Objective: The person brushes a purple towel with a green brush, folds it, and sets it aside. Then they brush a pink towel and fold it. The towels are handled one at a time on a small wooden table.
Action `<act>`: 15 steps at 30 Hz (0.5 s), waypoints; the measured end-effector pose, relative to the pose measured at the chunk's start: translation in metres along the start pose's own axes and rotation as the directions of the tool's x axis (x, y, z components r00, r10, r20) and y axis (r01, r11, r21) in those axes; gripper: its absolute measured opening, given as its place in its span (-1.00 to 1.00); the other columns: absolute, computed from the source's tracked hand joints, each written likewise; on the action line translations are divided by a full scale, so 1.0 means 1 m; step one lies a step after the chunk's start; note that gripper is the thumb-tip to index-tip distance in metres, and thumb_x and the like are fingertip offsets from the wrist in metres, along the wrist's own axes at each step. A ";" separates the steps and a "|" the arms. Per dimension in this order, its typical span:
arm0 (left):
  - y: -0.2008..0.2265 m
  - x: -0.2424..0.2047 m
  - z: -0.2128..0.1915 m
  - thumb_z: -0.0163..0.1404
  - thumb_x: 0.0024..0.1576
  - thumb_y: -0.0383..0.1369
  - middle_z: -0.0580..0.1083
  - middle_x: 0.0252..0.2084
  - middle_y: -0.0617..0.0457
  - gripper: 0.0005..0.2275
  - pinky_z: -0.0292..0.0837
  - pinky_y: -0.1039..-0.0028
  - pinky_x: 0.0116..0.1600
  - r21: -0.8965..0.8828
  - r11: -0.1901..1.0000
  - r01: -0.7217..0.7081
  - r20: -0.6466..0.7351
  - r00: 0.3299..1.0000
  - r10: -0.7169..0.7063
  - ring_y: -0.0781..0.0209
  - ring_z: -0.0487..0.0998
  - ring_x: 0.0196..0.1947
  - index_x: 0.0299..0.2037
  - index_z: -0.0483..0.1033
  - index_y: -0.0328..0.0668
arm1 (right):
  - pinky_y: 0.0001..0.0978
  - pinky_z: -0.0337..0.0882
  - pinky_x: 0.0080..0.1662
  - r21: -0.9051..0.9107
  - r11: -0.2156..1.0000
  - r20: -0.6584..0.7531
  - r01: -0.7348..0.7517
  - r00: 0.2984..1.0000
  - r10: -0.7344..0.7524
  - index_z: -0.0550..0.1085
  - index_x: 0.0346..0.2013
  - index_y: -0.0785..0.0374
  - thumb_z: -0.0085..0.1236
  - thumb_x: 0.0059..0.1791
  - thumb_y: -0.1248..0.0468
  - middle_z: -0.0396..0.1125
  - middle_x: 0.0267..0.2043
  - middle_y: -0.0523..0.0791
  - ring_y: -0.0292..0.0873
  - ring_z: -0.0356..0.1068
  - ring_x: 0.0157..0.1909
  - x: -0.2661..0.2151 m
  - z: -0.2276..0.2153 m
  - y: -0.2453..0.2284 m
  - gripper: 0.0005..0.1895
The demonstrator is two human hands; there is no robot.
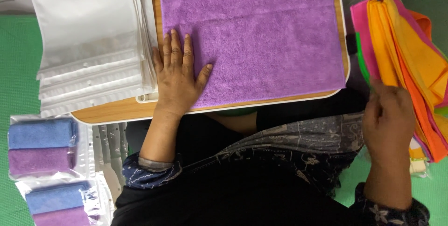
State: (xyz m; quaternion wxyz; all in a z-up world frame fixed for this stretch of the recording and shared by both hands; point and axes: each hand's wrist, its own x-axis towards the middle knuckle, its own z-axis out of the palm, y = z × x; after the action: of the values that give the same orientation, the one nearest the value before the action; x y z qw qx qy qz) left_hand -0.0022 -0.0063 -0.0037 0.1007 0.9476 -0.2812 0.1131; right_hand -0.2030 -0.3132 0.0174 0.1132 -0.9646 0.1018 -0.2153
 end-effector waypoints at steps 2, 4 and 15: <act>0.007 0.011 -0.020 -0.41 0.08 0.02 -0.12 0.20 -0.23 -0.42 -0.36 0.00 0.18 -0.037 0.999 0.004 0.094 0.996 -0.001 -0.13 -0.18 0.22 0.17 -0.14 -0.24 | -0.12 0.20 -0.14 0.069 0.998 -0.014 0.003 1.000 -0.002 0.30 0.00 0.55 -0.16 -0.05 0.57 0.16 -0.20 0.19 0.14 0.19 -0.17 0.021 -0.005 -0.004 -0.68; 0.009 0.022 -0.033 -0.48 0.06 0.02 -0.13 0.21 -0.23 -0.42 -0.52 0.01 0.15 -0.071 0.997 0.018 0.191 0.982 -0.004 -0.14 -0.26 0.21 0.17 -0.16 -0.25 | -0.07 0.16 -0.12 0.141 0.990 -0.023 0.011 1.000 -0.007 0.24 0.04 0.57 -0.19 -0.06 0.58 0.17 -0.15 0.23 0.18 0.16 -0.15 0.045 -0.007 -0.004 -0.64; -0.044 0.137 -0.007 -0.16 -0.04 -0.17 0.17 0.06 -0.08 -0.52 0.26 0.15 -0.16 -0.083 0.959 0.270 0.204 0.947 -0.249 -0.05 0.28 -0.07 0.06 0.09 -0.22 | -0.19 0.18 -0.40 -0.112 0.956 0.158 0.270 0.955 -0.251 0.38 -0.53 0.26 -0.05 -0.01 0.06 0.12 -0.56 -0.05 0.01 0.19 -0.44 0.197 0.075 0.028 -0.65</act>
State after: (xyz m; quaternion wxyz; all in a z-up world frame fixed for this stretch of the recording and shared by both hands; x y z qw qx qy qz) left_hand 0.1328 -0.0381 0.0345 0.1394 0.9758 -0.1680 -0.0088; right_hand 0.0007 -0.3750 0.0219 0.0266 -0.9878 -0.0209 -0.1519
